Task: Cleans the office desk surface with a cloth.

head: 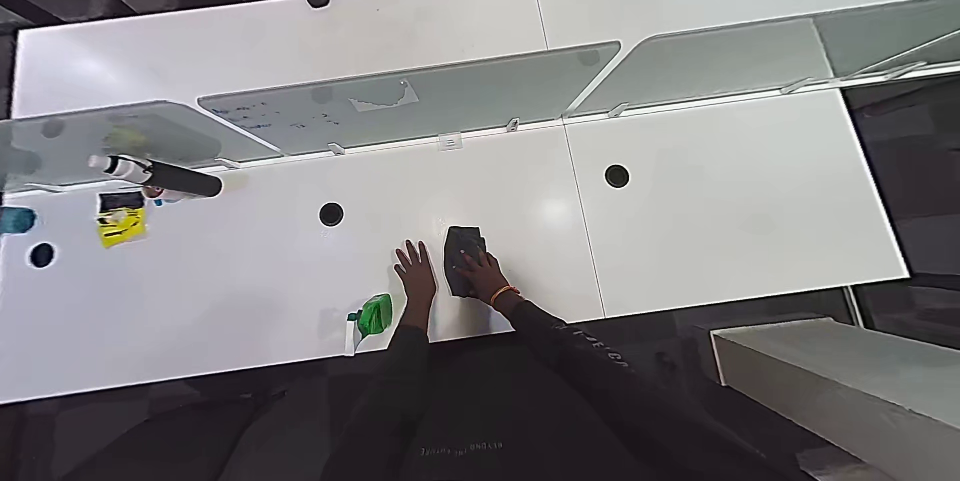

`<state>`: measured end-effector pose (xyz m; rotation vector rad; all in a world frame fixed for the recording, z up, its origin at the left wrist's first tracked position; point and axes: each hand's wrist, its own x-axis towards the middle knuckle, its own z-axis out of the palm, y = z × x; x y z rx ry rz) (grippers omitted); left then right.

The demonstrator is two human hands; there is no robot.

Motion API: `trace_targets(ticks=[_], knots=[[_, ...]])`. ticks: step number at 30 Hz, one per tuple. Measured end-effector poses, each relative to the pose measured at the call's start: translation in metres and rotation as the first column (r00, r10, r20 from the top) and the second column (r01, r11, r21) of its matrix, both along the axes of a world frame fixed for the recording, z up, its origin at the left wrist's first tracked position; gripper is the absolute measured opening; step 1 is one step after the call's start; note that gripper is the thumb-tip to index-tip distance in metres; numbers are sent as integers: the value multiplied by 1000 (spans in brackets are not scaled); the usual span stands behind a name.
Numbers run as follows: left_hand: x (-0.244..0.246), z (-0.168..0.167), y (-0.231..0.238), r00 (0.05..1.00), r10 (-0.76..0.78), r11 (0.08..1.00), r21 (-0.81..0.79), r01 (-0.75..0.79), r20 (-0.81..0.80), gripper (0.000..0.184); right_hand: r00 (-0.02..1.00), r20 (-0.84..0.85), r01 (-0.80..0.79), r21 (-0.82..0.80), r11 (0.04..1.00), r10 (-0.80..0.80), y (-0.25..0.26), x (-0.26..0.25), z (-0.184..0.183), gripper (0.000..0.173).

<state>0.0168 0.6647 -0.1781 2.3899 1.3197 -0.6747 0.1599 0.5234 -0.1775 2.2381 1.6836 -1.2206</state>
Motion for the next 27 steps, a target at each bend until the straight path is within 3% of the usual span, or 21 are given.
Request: trace_targets(ticks=[4,6,18,21,27], knots=[[14,-8,41,995,-14,999,-34,11,-103,145,1000,7,15,6,1000,-15,17,5,0,85],[18,-9,51,986,-39,996,-90,25,-160,152,1000,15,7,-6,1000,-7,30,9,0,86],[22,-20,54,985,-95,995,-3,96,-147,117,997,51,62,-20,998,-61,147,43,-5,95],[23,-20,55,984,-90,996,-19,89,-153,112,994,58,94,20,995,-95,183,60,-8,87],[24,-19,58,975,-104,994,-38,98,-197,128,982,130,114,168,979,-136,206,105,-11,84]])
